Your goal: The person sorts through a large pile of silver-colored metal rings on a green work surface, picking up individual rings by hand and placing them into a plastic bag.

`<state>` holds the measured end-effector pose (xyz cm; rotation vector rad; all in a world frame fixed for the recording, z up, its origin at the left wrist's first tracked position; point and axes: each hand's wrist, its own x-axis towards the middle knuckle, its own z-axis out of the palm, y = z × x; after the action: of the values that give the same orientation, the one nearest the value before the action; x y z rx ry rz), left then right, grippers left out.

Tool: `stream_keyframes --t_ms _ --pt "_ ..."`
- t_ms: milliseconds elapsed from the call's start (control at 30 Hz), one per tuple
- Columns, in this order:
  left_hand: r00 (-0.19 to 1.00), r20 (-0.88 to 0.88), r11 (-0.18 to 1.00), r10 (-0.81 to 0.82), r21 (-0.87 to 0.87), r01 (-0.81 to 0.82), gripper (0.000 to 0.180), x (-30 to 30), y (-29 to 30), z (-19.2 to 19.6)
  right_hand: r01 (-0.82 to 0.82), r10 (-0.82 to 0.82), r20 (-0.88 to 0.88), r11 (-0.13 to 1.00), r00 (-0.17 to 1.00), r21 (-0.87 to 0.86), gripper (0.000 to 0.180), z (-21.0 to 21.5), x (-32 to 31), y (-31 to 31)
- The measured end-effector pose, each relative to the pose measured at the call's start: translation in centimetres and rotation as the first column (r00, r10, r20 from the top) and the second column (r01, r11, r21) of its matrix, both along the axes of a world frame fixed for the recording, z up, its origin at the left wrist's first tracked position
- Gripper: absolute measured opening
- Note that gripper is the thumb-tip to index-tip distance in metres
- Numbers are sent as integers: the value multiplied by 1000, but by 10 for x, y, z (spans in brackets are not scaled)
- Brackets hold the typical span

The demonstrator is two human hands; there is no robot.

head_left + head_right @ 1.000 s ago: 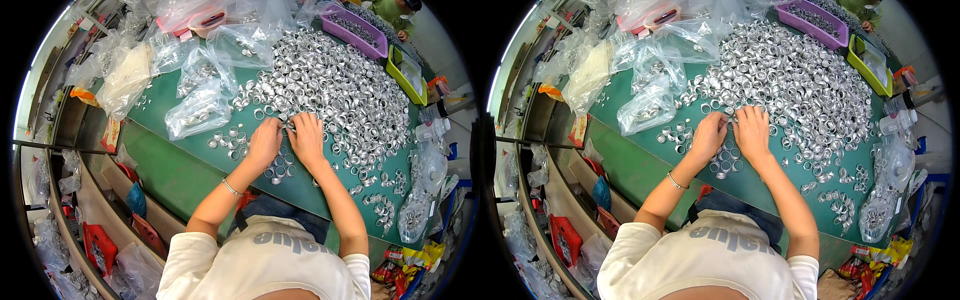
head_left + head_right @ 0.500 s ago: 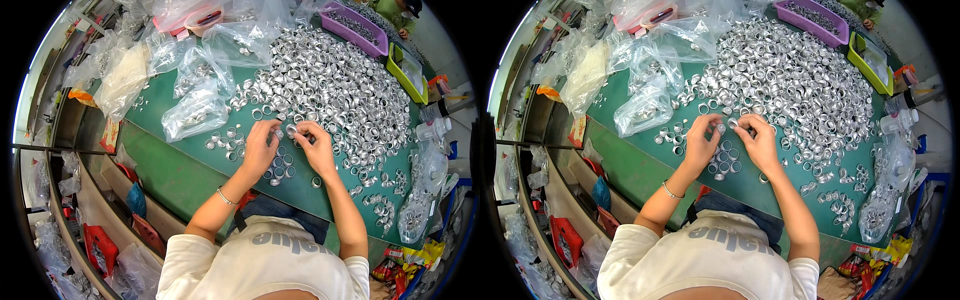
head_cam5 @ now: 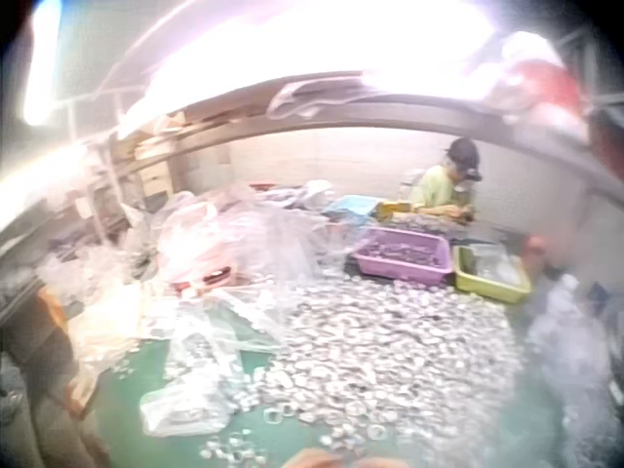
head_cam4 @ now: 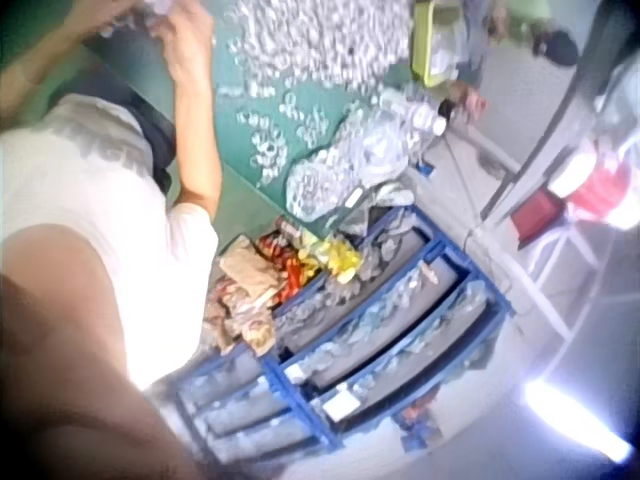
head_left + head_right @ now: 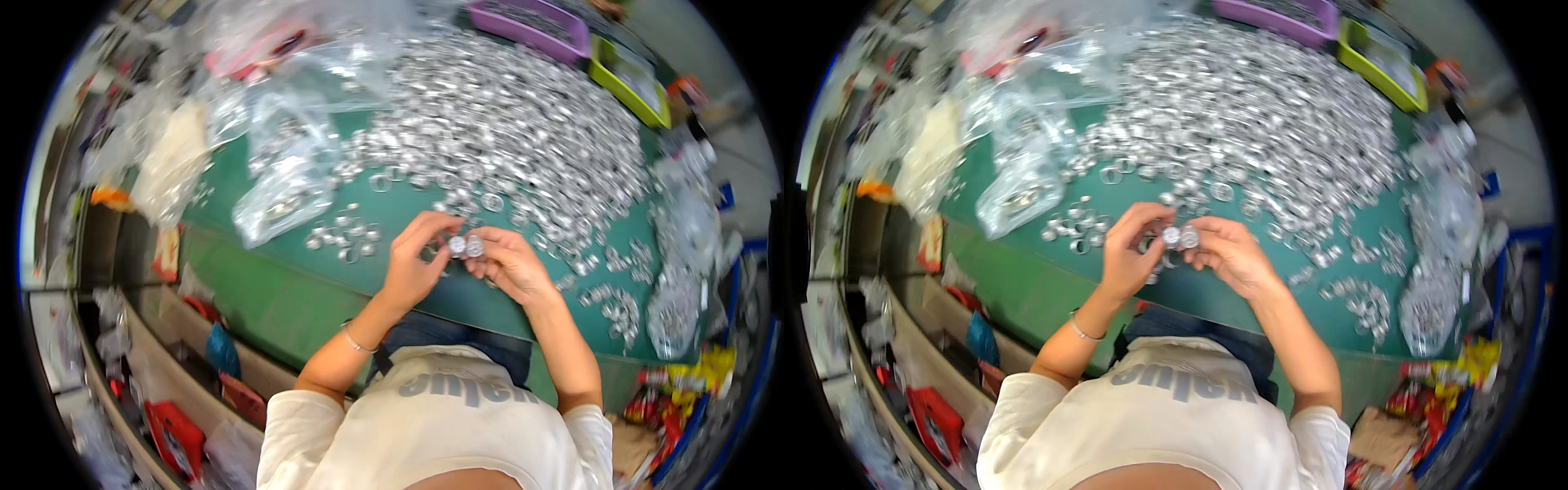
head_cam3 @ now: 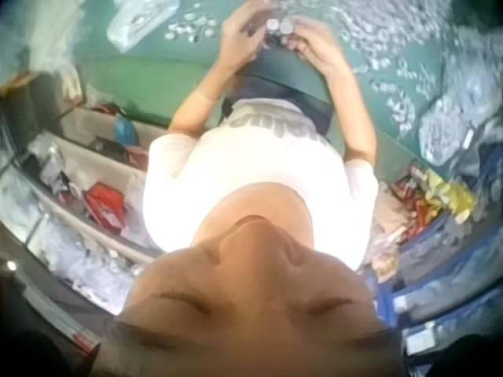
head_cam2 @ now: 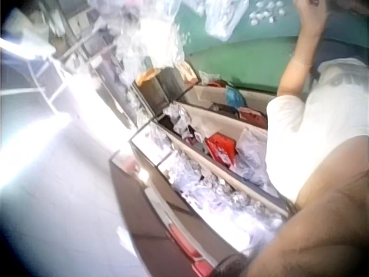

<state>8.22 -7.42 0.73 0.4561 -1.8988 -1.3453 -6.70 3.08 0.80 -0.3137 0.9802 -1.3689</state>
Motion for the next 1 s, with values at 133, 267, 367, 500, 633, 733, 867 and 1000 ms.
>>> stream_keyframes --t_ms 133,267,367,500,633,733,867,1000 --pt "967 72 951 -243 -178 252 41 -20 26 10 -22 24 -89 1000 996 15 20 5 -15 54" --pt "847 125 781 -517 -337 526 34 -68 63 15 79 -76 145 997 986 -17 21 17 -45 122" --pt "757 126 626 -641 -483 612 35 -117 94 11 223 -209 143 971 967 -88 19 8 -76 177" --pt "637 205 551 -743 -353 756 41 -167 131 7 462 -434 -371 887 821 -15 13 25 -116 232" --pt "766 236 719 -598 -265 642 43 -174 162 -13 512 -314 -676 852 667 110 9 15 -151 261" --pt "799 358 716 -483 -364 596 53 -166 168 -29 492 -216 -787 861 578 125 8 11 -154 257" --pt "734 450 747 -510 -192 637 63 -157 179 -34 442 191 -947 848 258 292 23 22 -141 246" --pt "726 369 749 -581 -106 654 67 -160 187 -34 423 168 -968 876 185 232 23 24 -130 254"
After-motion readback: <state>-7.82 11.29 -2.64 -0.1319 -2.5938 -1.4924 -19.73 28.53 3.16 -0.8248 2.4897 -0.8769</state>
